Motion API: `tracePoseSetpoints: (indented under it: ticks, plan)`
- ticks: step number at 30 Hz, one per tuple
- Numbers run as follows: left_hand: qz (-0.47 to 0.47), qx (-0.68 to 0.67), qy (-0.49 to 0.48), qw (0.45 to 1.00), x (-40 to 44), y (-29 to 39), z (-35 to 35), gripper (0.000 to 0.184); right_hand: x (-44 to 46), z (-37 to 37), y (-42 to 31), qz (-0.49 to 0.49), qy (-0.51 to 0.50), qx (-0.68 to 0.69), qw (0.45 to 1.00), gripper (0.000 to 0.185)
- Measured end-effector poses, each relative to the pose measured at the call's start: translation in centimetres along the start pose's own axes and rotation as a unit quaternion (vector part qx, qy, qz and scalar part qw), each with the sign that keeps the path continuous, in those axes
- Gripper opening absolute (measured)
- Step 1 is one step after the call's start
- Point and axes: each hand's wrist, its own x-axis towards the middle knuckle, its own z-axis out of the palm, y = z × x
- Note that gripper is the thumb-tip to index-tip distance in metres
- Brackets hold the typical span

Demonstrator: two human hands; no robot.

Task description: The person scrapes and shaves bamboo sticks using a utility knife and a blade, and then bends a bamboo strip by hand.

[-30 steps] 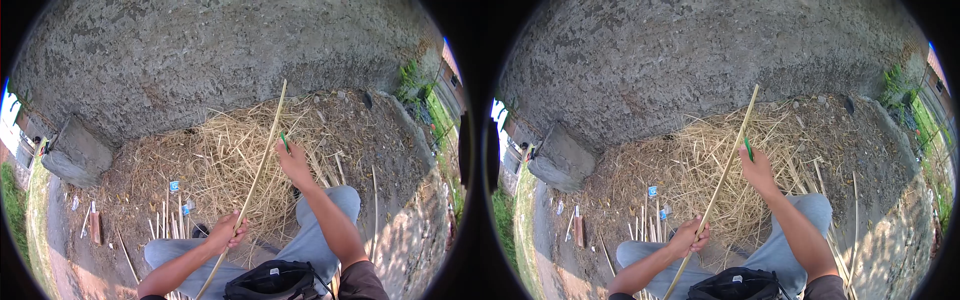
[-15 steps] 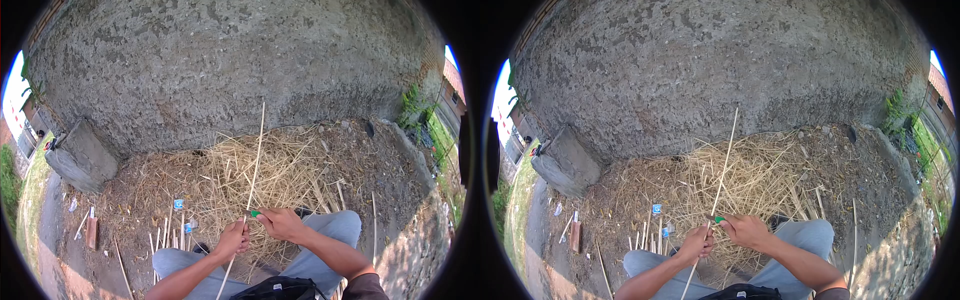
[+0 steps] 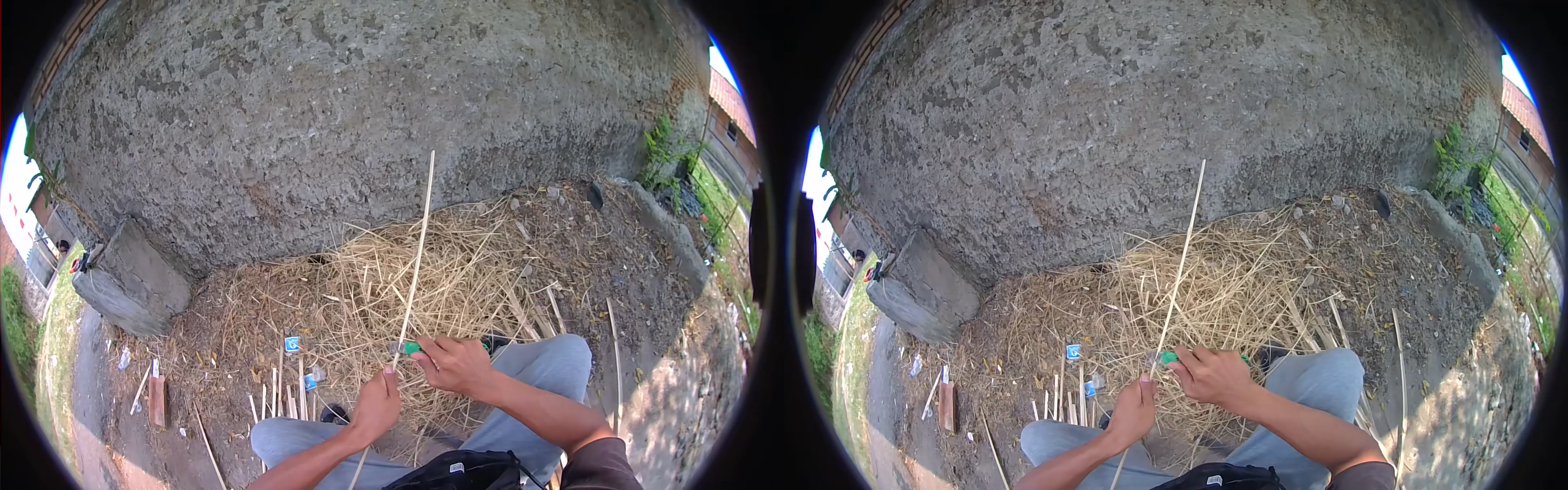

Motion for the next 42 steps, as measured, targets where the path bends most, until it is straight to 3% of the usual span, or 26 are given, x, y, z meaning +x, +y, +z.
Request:
tracePoseSetpoints:
  ticks: [2, 4, 8, 10, 14, 19, 25, 38, 42]
  plan:
    - [-0.003, 0.012, -0.015, 1.000, -0.6, 0.3, 0.1, 0.044, 0.8, -0.2, 0.9, 0.023, 0.013, -0.013, 1.000, 0.021]
    - [-0.008, 0.012, -0.072, 0.997, -2.2, 0.1, 0.7, 0.044, 2.1, -0.5, 3.2, 0.177, -0.028, -0.040, 0.983, 0.022]
    - [0.024, -0.033, -0.077, 0.996, -3.9, 0.1, 0.3, 0.043, 2.5, -1.4, 7.5, 0.226, -0.041, 0.006, 0.973, 0.024]
    - [-0.020, 0.015, -0.104, 0.994, -3.7, 0.2, -0.5, 0.042, 2.5, -1.1, 7.4, 0.185, 0.037, 0.028, 0.982, 0.028]
    - [-0.023, -0.017, -0.097, 0.995, -3.7, -1.1, -0.7, 0.042, 2.2, -1.3, 5.0, 0.167, 0.017, 0.042, 0.985, 0.029]
    - [-0.030, -0.021, -0.067, 0.997, -3.4, -0.9, -1.2, 0.042, 0.4, -2.5, 0.3, 0.062, -0.083, 0.091, 0.990, 0.026]
    - [-0.029, 0.014, -0.042, 0.999, -3.7, -0.5, -1.6, 0.041, 0.6, -1.2, 1.2, 0.018, -0.058, 0.052, 0.997, 0.027]
    - [-0.044, 0.037, -0.034, 0.998, -4.9, -1.0, -3.2, 0.048, 2.2, 1.3, 1.1, 0.024, -0.039, 0.075, 0.996, 0.033]
    - [-0.098, 0.032, -0.058, 0.993, -6.7, -1.1, -3.6, 0.042, 2.9, 2.0, 1.6, 0.070, -0.035, 0.063, 0.995, 0.030]
